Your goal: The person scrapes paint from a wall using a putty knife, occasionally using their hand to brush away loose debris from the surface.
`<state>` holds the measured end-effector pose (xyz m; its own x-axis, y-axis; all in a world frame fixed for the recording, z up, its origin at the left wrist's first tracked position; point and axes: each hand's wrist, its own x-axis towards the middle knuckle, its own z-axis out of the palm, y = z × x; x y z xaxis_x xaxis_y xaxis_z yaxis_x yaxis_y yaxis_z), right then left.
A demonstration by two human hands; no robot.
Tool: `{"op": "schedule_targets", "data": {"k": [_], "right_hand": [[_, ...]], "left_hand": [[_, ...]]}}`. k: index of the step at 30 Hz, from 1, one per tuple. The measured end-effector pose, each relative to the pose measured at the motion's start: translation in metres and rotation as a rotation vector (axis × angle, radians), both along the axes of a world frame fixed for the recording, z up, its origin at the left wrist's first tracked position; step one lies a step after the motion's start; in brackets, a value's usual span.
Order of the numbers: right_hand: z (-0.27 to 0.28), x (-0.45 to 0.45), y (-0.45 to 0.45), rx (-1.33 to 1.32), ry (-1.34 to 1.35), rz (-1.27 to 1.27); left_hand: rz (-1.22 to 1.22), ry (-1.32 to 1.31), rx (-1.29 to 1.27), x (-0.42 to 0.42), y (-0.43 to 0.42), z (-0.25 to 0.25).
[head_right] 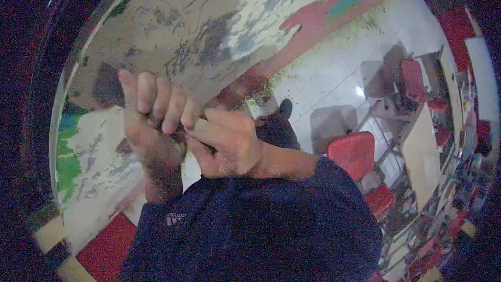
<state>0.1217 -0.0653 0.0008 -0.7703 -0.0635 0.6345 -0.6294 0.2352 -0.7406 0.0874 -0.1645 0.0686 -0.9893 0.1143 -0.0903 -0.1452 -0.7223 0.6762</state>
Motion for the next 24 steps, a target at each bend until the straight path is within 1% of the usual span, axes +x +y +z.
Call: {"op": "schedule_targets", "data": {"k": [1, 2, 5, 6, 7, 8, 10, 11, 13, 17, 19, 20, 23, 24], "right_hand": [[0.000, -0.001, -0.001, 0.005, 0.001, -0.006], [0.001, -0.002, -0.003, 0.011, -0.003, -0.015], [0.008, -0.001, -0.006, -0.009, 0.008, -0.022], [0.005, 0.000, -0.006, 0.008, 0.000, -0.025], [0.004, 0.001, -0.006, 0.024, 0.000, -0.025], [0.005, 0.008, -0.009, -0.069, -0.047, -0.074], [0.004, 0.004, -0.008, -0.003, -0.015, -0.087], [0.002, 0.005, -0.007, 0.030, -0.017, -0.098], [0.004, 0.001, -0.006, 0.006, 0.011, -0.079], [0.000, 0.002, -0.014, -0.074, 0.024, -0.090], [-0.002, -0.006, -0.015, -0.101, 0.058, -0.112], [0.002, -0.011, -0.012, -0.071, 0.103, -0.074], [0.008, -0.014, -0.022, -0.102, 0.103, -0.077], [0.007, -0.009, -0.022, -0.105, 0.049, -0.079]], "left_hand": [[-0.003, -0.050, 0.008, 0.001, 0.001, -0.001], [0.005, -0.017, 0.004, 0.000, 0.000, -0.002], [-0.082, 0.080, 0.196, -0.008, -0.010, 0.002], [-0.066, 0.078, 0.116, -0.007, -0.009, 0.002], [-0.063, 0.060, 0.094, -0.004, -0.006, 0.000], [-0.066, 0.042, 0.067, 0.001, -0.002, -0.003], [-0.048, 0.051, 0.002, 0.002, 0.000, -0.003], [-0.039, 0.051, -0.007, 0.001, -0.001, 0.000], [-0.010, 0.061, -0.010, -0.006, -0.003, 0.004], [-0.103, 0.040, 0.016, -0.001, -0.006, -0.005], [0.006, 0.053, -0.064, -0.006, -0.005, 0.002], [0.054, 0.058, -0.100, -0.009, -0.004, 0.005], [-0.011, 0.087, -0.068, -0.013, -0.015, 0.012], [-0.028, 0.079, -0.102, -0.010, -0.014, 0.011]]}}
